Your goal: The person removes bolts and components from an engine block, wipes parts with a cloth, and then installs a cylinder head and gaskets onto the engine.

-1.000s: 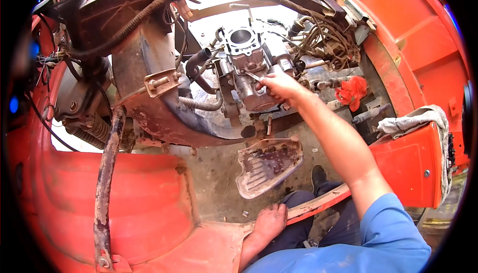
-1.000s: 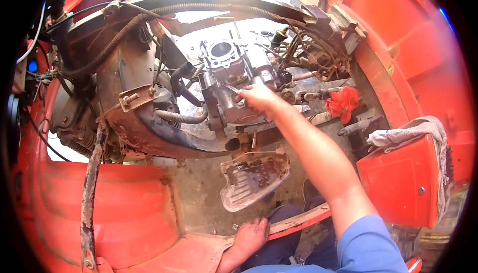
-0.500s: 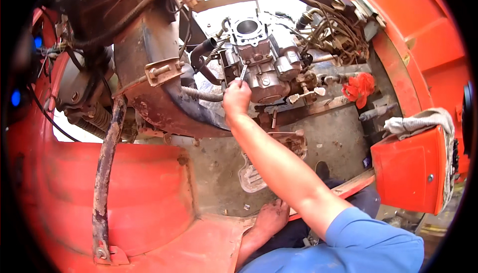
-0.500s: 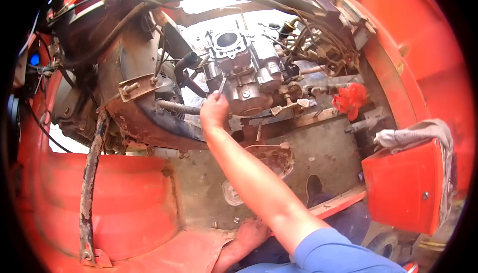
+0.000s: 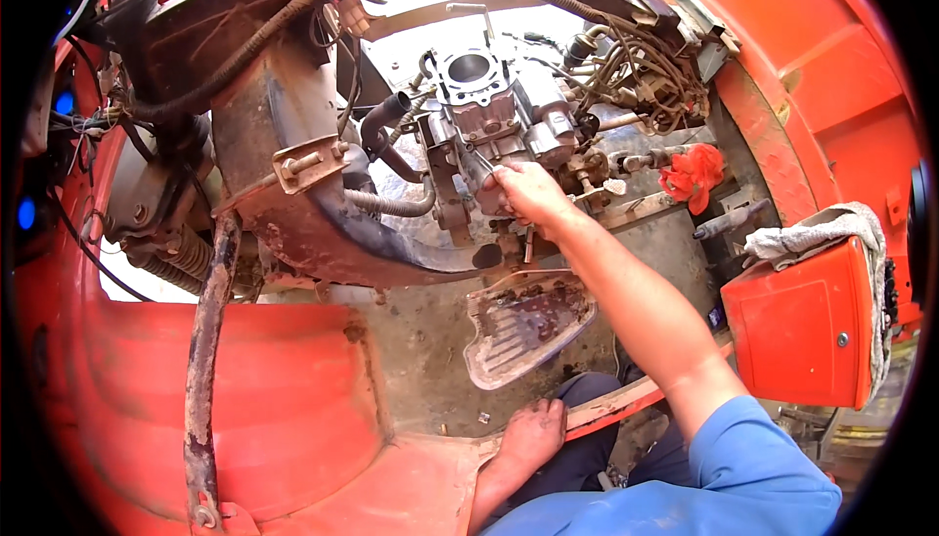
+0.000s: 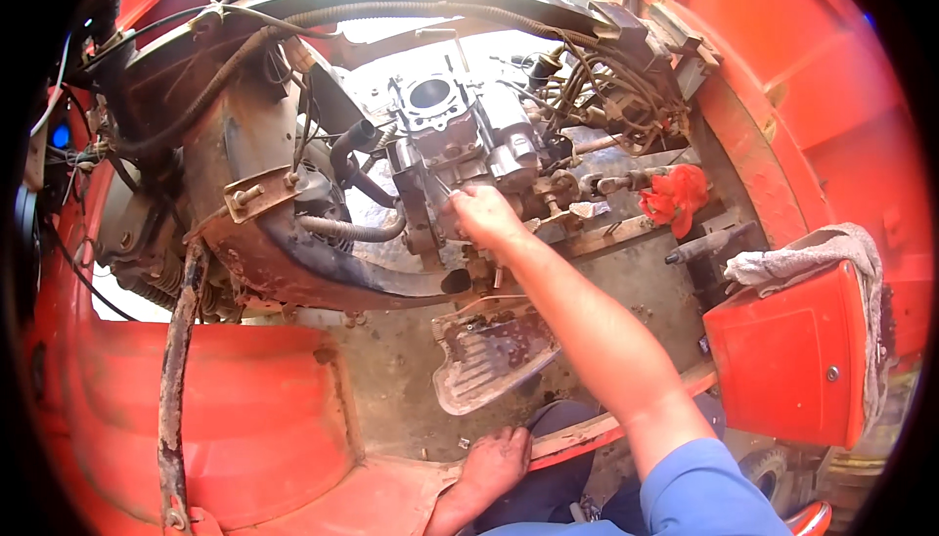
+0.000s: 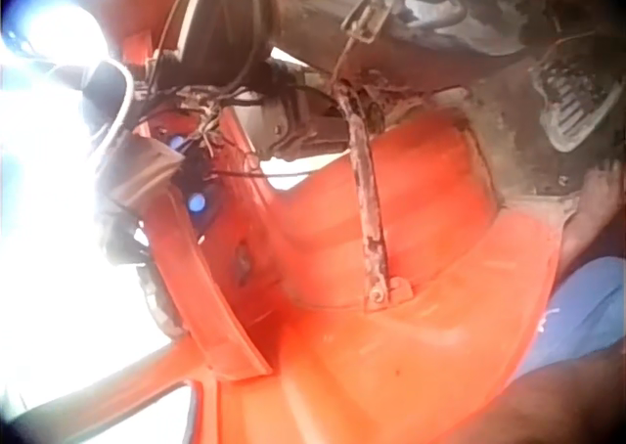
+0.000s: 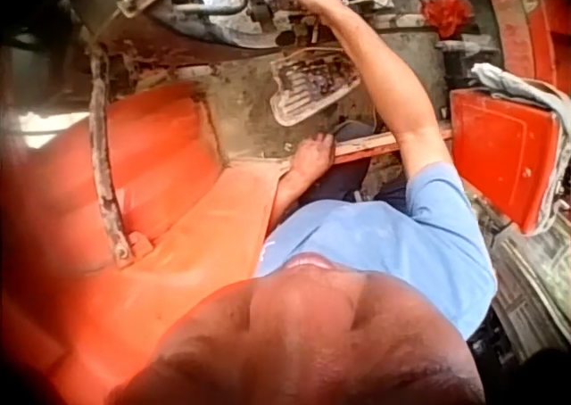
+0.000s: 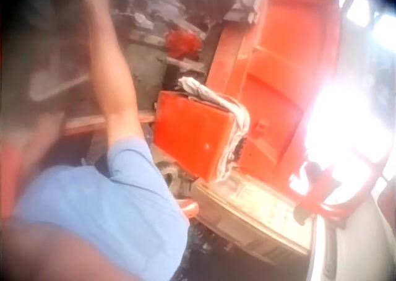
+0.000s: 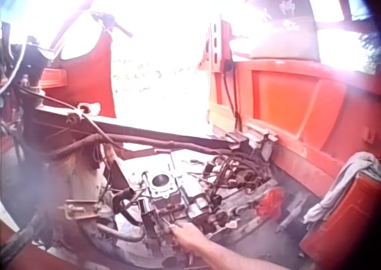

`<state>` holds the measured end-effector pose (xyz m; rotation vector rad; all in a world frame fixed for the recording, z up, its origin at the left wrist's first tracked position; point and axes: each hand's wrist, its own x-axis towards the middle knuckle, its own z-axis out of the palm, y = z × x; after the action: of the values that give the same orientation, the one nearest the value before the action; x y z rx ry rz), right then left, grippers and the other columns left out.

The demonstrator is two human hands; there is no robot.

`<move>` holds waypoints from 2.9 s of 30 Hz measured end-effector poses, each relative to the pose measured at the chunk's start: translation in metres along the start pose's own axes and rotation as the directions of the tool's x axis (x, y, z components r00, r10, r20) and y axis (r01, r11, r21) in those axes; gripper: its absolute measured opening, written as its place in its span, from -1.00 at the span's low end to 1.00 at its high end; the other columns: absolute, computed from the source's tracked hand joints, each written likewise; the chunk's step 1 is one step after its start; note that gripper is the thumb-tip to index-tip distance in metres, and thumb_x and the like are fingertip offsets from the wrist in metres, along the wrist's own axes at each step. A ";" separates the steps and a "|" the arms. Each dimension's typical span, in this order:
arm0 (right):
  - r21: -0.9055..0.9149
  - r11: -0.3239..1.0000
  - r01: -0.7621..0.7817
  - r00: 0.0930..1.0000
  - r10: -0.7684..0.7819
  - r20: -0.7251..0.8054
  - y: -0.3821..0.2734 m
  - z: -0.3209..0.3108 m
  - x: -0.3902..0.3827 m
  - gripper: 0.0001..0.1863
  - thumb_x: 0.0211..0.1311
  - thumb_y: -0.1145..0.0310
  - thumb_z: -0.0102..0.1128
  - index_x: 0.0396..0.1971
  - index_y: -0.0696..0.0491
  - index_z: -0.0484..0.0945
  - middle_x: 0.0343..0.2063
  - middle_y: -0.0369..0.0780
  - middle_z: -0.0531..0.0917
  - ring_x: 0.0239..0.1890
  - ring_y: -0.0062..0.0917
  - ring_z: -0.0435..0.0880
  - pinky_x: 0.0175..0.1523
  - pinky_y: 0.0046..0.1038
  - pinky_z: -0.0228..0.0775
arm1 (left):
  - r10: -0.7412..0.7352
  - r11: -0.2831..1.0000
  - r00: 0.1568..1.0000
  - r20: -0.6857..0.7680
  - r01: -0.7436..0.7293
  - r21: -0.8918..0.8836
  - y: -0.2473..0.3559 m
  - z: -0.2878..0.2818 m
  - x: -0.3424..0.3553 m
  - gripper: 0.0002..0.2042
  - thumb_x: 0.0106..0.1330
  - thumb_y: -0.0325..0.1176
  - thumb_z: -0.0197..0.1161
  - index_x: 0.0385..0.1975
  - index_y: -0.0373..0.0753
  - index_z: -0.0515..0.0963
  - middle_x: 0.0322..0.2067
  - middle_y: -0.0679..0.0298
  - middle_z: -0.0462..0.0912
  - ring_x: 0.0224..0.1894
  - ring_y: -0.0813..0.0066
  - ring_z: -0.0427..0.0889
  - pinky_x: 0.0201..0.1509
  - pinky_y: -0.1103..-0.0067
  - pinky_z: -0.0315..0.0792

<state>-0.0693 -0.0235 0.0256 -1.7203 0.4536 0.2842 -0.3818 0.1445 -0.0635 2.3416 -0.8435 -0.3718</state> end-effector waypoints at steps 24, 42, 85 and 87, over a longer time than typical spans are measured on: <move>0.049 0.962 -0.268 0.921 0.241 0.306 -0.030 -0.039 0.026 -0.82 0.39 0.33 0.08 -0.28 0.11 0.60 -0.60 -0.26 0.60 -0.68 -0.61 0.50 -0.52 -0.47 0.49 | 0.001 1.000 1.000 0.029 -0.002 0.015 0.002 -0.003 0.001 -0.82 0.42 -0.28 0.15 -0.36 -0.25 0.50 -0.45 0.04 0.63 -0.40 0.02 0.68 -0.30 0.18 0.58; 0.770 0.638 0.006 0.997 -0.067 0.048 0.013 0.049 0.039 -0.84 0.50 0.30 -0.03 -0.28 0.05 0.45 -0.68 -0.45 0.25 -0.75 -0.73 0.14 -0.67 -0.56 -0.05 | -0.049 0.999 0.997 0.053 0.050 -0.017 0.000 0.003 0.000 -0.87 0.31 -0.32 0.19 -0.35 -0.24 0.54 -0.42 0.03 0.65 -0.37 -0.01 0.70 -0.24 0.16 0.58; 0.054 0.990 -0.134 0.973 0.121 0.194 -0.041 -0.024 0.039 -0.74 0.51 0.25 0.00 -0.28 0.10 0.57 -0.60 -0.39 0.50 -0.67 -0.74 0.27 -0.63 -0.63 0.07 | 0.008 0.999 1.000 -0.030 -0.009 -0.033 -0.001 0.001 0.000 -0.84 0.39 -0.31 0.18 -0.38 -0.24 0.49 -0.49 0.06 0.61 -0.44 0.02 0.67 -0.35 0.19 0.57; 0.033 0.992 -0.122 0.976 0.114 0.184 -0.038 -0.023 0.040 -0.75 0.50 0.26 0.01 -0.29 0.10 0.58 -0.60 -0.40 0.49 -0.65 -0.74 0.28 -0.63 -0.63 0.07 | 0.005 0.999 1.000 -0.022 -0.006 -0.043 0.000 0.001 -0.001 -0.84 0.39 -0.31 0.18 -0.38 -0.24 0.49 -0.48 0.06 0.61 -0.44 0.02 0.67 -0.35 0.18 0.57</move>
<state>-0.0181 -0.0460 0.0460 -1.6105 0.4255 0.5093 -0.3826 0.1446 -0.0643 2.2990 -0.8229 -0.3579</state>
